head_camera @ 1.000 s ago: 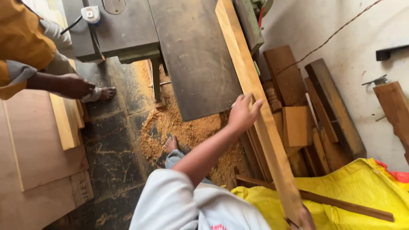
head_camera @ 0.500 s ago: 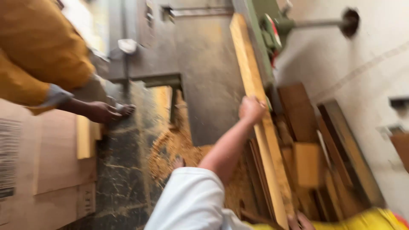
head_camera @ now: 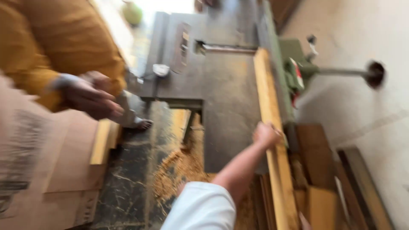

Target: Measure and process a piece of lumber using a jointer or planer machine.

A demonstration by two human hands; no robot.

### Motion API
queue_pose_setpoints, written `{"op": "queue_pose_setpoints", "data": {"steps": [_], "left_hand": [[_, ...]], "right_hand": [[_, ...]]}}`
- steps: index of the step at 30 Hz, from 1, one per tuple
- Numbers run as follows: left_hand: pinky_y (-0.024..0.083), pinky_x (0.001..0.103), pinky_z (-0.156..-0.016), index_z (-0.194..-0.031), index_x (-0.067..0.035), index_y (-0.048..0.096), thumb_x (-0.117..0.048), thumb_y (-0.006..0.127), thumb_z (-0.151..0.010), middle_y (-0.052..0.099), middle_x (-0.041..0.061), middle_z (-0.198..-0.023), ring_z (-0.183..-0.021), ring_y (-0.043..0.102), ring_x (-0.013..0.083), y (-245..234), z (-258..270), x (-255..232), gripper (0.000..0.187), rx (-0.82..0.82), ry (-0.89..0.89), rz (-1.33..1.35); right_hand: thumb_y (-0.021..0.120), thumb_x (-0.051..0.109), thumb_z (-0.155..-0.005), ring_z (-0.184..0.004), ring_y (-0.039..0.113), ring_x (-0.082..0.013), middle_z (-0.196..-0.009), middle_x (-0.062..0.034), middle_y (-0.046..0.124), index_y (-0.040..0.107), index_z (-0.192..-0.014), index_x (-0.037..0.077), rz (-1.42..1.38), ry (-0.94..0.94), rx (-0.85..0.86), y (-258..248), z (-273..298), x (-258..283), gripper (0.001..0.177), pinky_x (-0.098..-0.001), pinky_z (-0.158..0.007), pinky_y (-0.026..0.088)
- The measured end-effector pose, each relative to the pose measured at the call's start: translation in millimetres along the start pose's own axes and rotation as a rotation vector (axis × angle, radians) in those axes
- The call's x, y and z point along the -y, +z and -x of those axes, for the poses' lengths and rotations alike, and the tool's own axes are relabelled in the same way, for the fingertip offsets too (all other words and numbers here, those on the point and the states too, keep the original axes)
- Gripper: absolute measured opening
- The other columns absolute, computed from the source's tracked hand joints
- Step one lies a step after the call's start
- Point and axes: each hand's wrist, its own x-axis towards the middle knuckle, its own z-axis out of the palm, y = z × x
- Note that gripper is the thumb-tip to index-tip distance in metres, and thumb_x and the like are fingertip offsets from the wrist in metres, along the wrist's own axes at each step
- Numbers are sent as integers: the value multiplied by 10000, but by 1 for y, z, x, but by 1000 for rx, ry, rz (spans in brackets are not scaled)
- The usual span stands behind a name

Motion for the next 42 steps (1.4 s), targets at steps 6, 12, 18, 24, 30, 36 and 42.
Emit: {"op": "queue_pose_setpoints", "data": {"steps": [6,12,18,24,30,36,42], "left_hand": [[542,504,-920,-1183,-135,658,-460,657,-922,630,176,-1225,-1125,650,387,4,16,12,417,25,58,-194],[516,503,-959,-1222,-141,636,-426,643,-946,610,152,-1264,-1178,622,375,-28,11,-18,397,23,91,-194],[517,498,-969,-1213,-109,633,-417,635,-969,619,138,-1268,-1189,627,368,-46,8,-33,393,44,64,-178],[514,493,-974,-1219,-94,626,-410,632,-971,613,142,-1274,-1197,621,365,-49,-12,-38,402,39,84,-187],[511,492,-980,-1240,-98,615,-394,635,-967,603,143,-1292,-1208,616,365,-53,-29,-47,404,43,71,-178],[512,487,-988,-1238,-101,619,-391,645,-958,606,145,-1289,-1206,619,365,-56,-53,-54,404,31,75,-175],[510,489,-990,-1226,-102,629,-386,650,-954,610,139,-1289,-1205,619,364,-61,-73,-62,394,30,69,-158]], "right_hand": [[506,407,-984,-1246,632,-243,-1375,-57,632,448,-1534,261,453,660,392,-96,-95,268,573,-417,-1090,511],[548,356,-975,-1210,652,-224,-1349,-12,626,458,-1504,332,580,623,457,-98,-129,284,537,-404,-1060,541],[595,213,-955,-1352,515,-259,-1559,-32,433,434,-1529,329,718,490,553,-100,-150,281,608,-428,-1129,475],[690,177,-910,-1539,118,-404,-1702,-24,144,336,-1578,237,887,310,798,-117,-200,310,758,-690,-1203,161],[746,407,-900,-1574,2,-387,-1712,-6,14,152,-1599,166,861,374,1015,-118,-229,320,948,-761,-1193,-11],[704,386,-937,-1582,-36,-336,-1708,17,-17,83,-1621,185,880,364,1025,-106,-242,292,945,-767,-1174,-70],[759,280,-911,-1586,-15,-320,-1722,-14,-62,89,-1620,181,925,345,1085,-112,-277,312,980,-765,-1176,-95]]}}
